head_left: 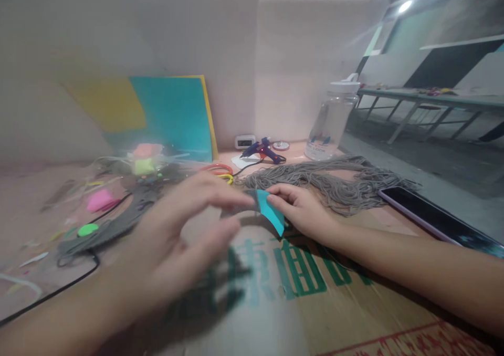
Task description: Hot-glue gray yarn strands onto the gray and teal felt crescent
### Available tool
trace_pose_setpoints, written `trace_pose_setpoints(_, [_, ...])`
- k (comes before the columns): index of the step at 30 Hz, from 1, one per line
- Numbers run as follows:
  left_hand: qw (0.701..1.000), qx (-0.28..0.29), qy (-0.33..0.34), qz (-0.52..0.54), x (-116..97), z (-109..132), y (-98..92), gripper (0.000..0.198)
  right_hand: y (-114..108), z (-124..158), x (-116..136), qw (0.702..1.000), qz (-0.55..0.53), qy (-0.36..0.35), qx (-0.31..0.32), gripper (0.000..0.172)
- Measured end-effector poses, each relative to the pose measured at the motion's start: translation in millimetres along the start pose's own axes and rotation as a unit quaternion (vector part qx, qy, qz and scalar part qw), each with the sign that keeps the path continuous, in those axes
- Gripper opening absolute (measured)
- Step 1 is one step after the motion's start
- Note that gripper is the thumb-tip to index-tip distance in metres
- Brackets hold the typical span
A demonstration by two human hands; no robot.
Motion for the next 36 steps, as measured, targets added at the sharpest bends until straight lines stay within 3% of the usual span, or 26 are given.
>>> trace_pose_setpoints(1, [0.999,0.017,-0.043,-0.009,3.4,-40.1,9.1,0.039,-0.6,0.3,0.3,1.0,-0.001,0.001,-0.002,0.018])
trace_pose_setpoints(3, [0.99,-0.012,-0.14,-0.002,14.5,-99.4,19.1,0.039,-0.8,0.5,-0.3,1.0,0.0,0.005,-0.003,0.019])
trace_pose_setpoints(5, [0.976,-0.03,-0.205,0.066,24.5,-124.6,32.3,0.039,0.8,0.1,-1.5,1.0,0.002,0.007,0.003,0.019])
trace_pose_setpoints(7, [0.961,-0.023,-0.259,0.097,35.6,-122.3,43.9,0.038,3.7,-0.4,-2.0,1.0,0.012,0.006,0.013,0.02])
trace_pose_setpoints(11, [0.956,-0.001,-0.269,0.116,39.4,-103.8,51.1,0.031,8.5,1.2,2.8,0.999,0.034,-0.008,0.031,0.019])
trace_pose_setpoints(15, [0.947,0.041,-0.271,0.168,35.3,-102.0,61.1,0.028,11.2,1.7,3.9,0.998,-0.005,0.003,0.064,0.025])
trace_pose_setpoints(21, [0.935,-0.076,-0.257,0.23,37.1,-107.0,43.9,0.027,17.1,-14.7,6.9,0.992,-0.084,-0.032,0.093,0.047])
trace_pose_setpoints(24, [0.926,-0.091,-0.261,0.256,39.1,-107.0,42.5,0.028,25.5,-19.2,2.1,0.993,-0.078,0.01,0.091,0.041])
trace_pose_setpoints(28, [0.938,-0.068,-0.265,0.214,36.4,-107.3,45.3,0.029,29.0,-14.2,2.2,0.994,-0.028,0.066,0.08,0.022])
trace_pose_setpoints(36, [0.945,0.015,-0.261,0.195,36.1,-102.2,60.7,0.03,28.5,-6.6,2.4,0.99,-0.054,0.11,0.064,0.017])
Point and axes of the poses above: each hand's wrist, its own z-axis away from the middle knuckle, its own y-axis out of the palm, x = y × z, the point moved 9 cm from there along -z, towards the middle knuckle, and after that the axes turned 12 degrees about z, right-handed, at the moved point
